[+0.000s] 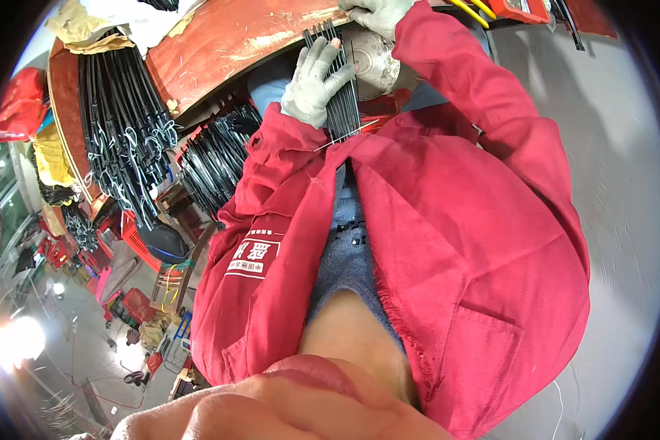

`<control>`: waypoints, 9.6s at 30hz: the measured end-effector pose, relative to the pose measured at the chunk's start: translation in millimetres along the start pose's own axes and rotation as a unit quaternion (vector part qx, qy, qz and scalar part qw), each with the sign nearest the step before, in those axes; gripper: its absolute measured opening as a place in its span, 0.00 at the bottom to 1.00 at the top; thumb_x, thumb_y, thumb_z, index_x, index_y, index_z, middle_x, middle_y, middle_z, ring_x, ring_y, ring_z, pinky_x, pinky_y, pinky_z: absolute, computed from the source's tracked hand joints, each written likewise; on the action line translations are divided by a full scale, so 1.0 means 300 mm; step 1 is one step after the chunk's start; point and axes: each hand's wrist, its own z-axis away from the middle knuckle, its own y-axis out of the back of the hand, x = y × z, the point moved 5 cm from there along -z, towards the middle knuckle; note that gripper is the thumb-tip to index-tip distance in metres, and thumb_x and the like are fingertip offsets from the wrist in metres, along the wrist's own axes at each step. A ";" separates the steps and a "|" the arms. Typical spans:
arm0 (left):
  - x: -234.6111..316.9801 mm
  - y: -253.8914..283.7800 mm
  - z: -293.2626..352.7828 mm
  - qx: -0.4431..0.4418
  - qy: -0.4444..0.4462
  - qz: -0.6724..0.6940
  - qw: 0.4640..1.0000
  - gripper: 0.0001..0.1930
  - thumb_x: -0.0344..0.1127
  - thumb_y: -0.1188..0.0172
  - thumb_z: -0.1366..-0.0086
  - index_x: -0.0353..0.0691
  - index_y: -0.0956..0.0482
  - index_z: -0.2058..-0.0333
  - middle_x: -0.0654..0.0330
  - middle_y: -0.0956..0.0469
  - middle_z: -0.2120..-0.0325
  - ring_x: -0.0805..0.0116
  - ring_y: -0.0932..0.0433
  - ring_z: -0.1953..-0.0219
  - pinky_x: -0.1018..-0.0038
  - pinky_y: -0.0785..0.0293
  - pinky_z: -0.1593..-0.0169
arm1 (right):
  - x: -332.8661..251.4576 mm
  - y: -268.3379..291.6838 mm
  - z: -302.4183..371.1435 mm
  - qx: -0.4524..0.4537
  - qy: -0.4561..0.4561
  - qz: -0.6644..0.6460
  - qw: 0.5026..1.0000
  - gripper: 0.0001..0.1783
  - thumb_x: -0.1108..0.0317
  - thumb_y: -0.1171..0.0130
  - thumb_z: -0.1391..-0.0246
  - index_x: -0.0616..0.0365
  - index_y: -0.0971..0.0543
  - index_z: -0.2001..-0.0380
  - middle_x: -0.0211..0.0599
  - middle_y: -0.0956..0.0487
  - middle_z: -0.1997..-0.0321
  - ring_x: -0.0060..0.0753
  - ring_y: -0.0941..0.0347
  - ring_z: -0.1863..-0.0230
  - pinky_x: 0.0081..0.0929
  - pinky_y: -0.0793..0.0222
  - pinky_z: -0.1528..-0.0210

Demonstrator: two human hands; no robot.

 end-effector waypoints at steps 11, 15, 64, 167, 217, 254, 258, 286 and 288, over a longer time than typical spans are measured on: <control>-0.021 0.024 0.049 -0.009 0.013 -0.032 0.999 0.19 0.34 0.50 0.49 0.53 0.27 0.55 0.56 0.41 0.44 0.55 0.44 0.40 0.59 0.48 0.39 | 0.118 -0.084 -0.112 0.002 0.045 0.155 0.987 0.09 0.63 0.51 0.52 0.54 0.25 0.75 0.38 0.29 0.72 0.43 0.33 0.72 0.33 0.35 0.69; -0.015 0.026 0.045 0.005 0.004 -0.034 0.999 0.19 0.34 0.50 0.49 0.53 0.27 0.56 0.56 0.40 0.44 0.55 0.43 0.41 0.59 0.47 0.39 | 0.119 -0.101 -0.132 -0.024 0.061 0.157 0.985 0.08 0.63 0.52 0.53 0.53 0.25 0.75 0.39 0.30 0.72 0.43 0.33 0.73 0.34 0.35 0.69; -0.397 -0.036 -0.108 0.299 0.156 0.863 0.376 0.17 0.36 0.57 0.38 0.39 0.32 0.52 0.52 0.29 0.54 0.53 0.28 0.56 0.57 0.28 0.58 | -0.035 -0.185 -0.127 0.200 0.019 -0.707 0.678 0.16 0.67 0.51 0.46 0.66 0.30 0.56 0.35 0.23 0.62 0.24 0.28 0.65 0.20 0.31 0.61; -0.295 0.246 -0.258 0.246 0.060 0.675 0.694 0.21 0.31 0.43 0.43 0.35 0.35 0.50 0.52 0.28 0.57 0.66 0.29 0.57 0.76 0.35 0.50 | -0.070 -0.038 -0.123 0.179 -0.014 -0.078 0.981 0.15 0.70 0.48 0.52 0.57 0.29 0.58 0.35 0.24 0.64 0.28 0.30 0.66 0.22 0.35 0.62; -0.215 0.209 -0.226 0.374 0.170 0.441 0.798 0.34 0.31 0.28 0.63 0.39 0.36 0.56 0.59 0.32 0.63 0.71 0.31 0.67 0.78 0.33 0.59 | -0.123 -0.012 -0.055 0.206 -0.009 0.065 0.976 0.12 0.69 0.46 0.56 0.57 0.26 0.64 0.30 0.26 0.74 0.21 0.34 0.76 0.19 0.37 0.73; -0.299 0.270 -0.246 0.307 0.139 0.533 0.776 0.25 0.18 0.39 0.57 0.42 0.35 0.60 0.61 0.29 0.70 0.71 0.28 0.71 0.81 0.30 0.66 | -0.266 0.054 -0.096 0.262 0.290 -0.013 0.920 0.19 0.66 0.44 0.58 0.62 0.26 0.60 0.40 0.28 0.58 0.36 0.32 0.60 0.26 0.37 0.59; -0.289 0.278 -0.226 0.281 0.139 0.576 0.755 0.26 0.17 0.39 0.57 0.42 0.35 0.58 0.62 0.29 0.72 0.72 0.28 0.72 0.81 0.29 0.66 | -0.327 0.073 -0.069 0.258 0.305 0.043 0.916 0.12 0.71 0.46 0.55 0.58 0.24 0.64 0.36 0.28 0.62 0.33 0.31 0.63 0.24 0.36 0.62; -0.236 0.259 -0.223 0.341 0.321 0.820 0.328 0.32 0.12 0.49 0.60 0.41 0.33 0.52 0.62 0.29 0.73 0.75 0.32 0.74 0.83 0.32 0.70 | -0.292 -0.014 -0.098 0.279 0.262 0.022 0.924 0.13 0.76 0.43 0.63 0.58 0.24 0.67 0.33 0.26 0.74 0.27 0.32 0.76 0.20 0.36 0.73; -0.239 0.207 -0.201 0.373 0.255 0.666 0.594 0.29 0.12 0.49 0.60 0.41 0.32 0.55 0.64 0.30 0.75 0.76 0.33 0.76 0.83 0.32 0.72 | -0.147 0.051 -0.092 0.204 0.159 -0.031 0.965 0.15 0.72 0.45 0.57 0.58 0.24 0.61 0.35 0.25 0.71 0.28 0.31 0.74 0.19 0.36 0.71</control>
